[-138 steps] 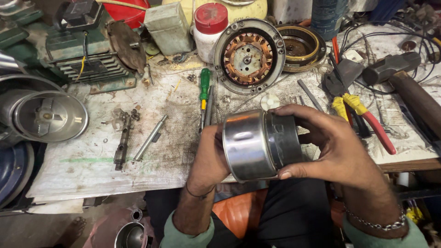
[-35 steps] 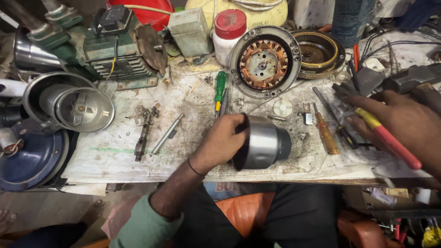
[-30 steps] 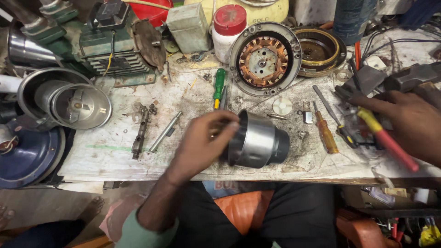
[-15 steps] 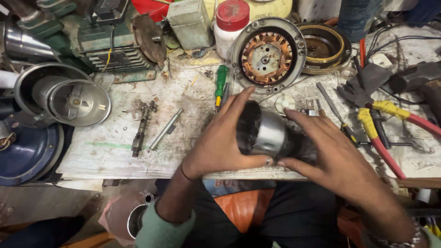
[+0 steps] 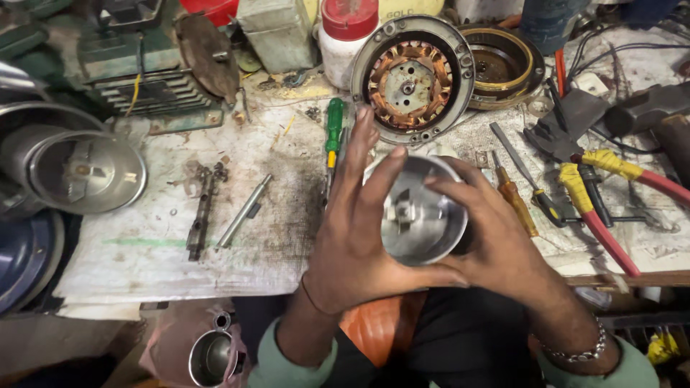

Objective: The person assembles a small appliance by inserting a metal blade into a stainless steel jar, securing it with a washer and nut, and attaching a black rubber gasket. They use pliers to tighten the nut and repeatedly check the fit by rotating the blade and inspecting the seal.

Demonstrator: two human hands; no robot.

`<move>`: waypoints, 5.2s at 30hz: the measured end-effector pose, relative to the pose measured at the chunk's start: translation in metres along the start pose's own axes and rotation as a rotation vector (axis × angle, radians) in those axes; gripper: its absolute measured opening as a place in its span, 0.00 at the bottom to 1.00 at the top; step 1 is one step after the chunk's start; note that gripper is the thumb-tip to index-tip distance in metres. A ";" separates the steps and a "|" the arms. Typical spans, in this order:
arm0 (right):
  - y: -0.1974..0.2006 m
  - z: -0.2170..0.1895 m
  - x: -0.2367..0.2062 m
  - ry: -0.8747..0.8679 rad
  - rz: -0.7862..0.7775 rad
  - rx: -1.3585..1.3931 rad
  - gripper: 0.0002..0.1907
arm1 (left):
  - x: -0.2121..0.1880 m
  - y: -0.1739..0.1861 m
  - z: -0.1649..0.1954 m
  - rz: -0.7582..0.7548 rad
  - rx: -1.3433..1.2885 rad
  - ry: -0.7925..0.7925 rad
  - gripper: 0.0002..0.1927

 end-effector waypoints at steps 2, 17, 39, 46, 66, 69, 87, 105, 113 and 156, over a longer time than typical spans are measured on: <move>0.006 -0.001 0.001 -0.102 -0.025 0.106 0.44 | -0.006 0.001 0.001 -0.019 -0.025 0.019 0.72; 0.026 -0.023 -0.006 -0.151 -0.182 -0.404 0.50 | -0.010 -0.007 0.003 -0.252 -0.282 0.134 0.65; 0.028 -0.023 -0.011 -0.211 -0.184 -0.329 0.61 | -0.002 -0.012 0.004 -0.277 -0.267 0.233 0.73; 0.054 -0.023 -0.009 -0.242 -0.330 -0.204 0.38 | -0.001 -0.018 0.004 -0.306 -0.276 0.226 0.75; 0.046 -0.035 -0.007 -0.211 -0.186 -0.072 0.32 | 0.000 -0.026 0.006 -0.271 -0.223 0.120 0.59; 0.035 -0.034 -0.002 -0.223 -0.114 -0.337 0.33 | 0.000 -0.027 0.008 -0.284 -0.214 0.098 0.58; 0.027 -0.030 0.000 -0.247 -0.065 -0.256 0.22 | -0.001 -0.029 0.005 -0.301 -0.208 0.095 0.57; 0.030 -0.037 0.005 -0.136 -0.071 -0.282 0.20 | 0.001 -0.031 0.005 -0.292 -0.180 0.095 0.58; 0.035 -0.034 0.002 -0.081 -0.119 -0.343 0.18 | -0.001 -0.030 0.006 -0.276 -0.197 0.102 0.57; 0.034 -0.026 0.005 -0.217 -0.230 -0.362 0.24 | -0.001 -0.029 0.004 -0.287 -0.195 0.116 0.61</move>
Point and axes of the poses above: each hand's wrist, its own x-axis towards the middle knuckle, its own y-axis out of the back of the hand, z = x × y, the point moved 2 cm from there along x, towards the middle knuckle, and after that the axes turned 4 degrees about -z, right-handed, at the moved point
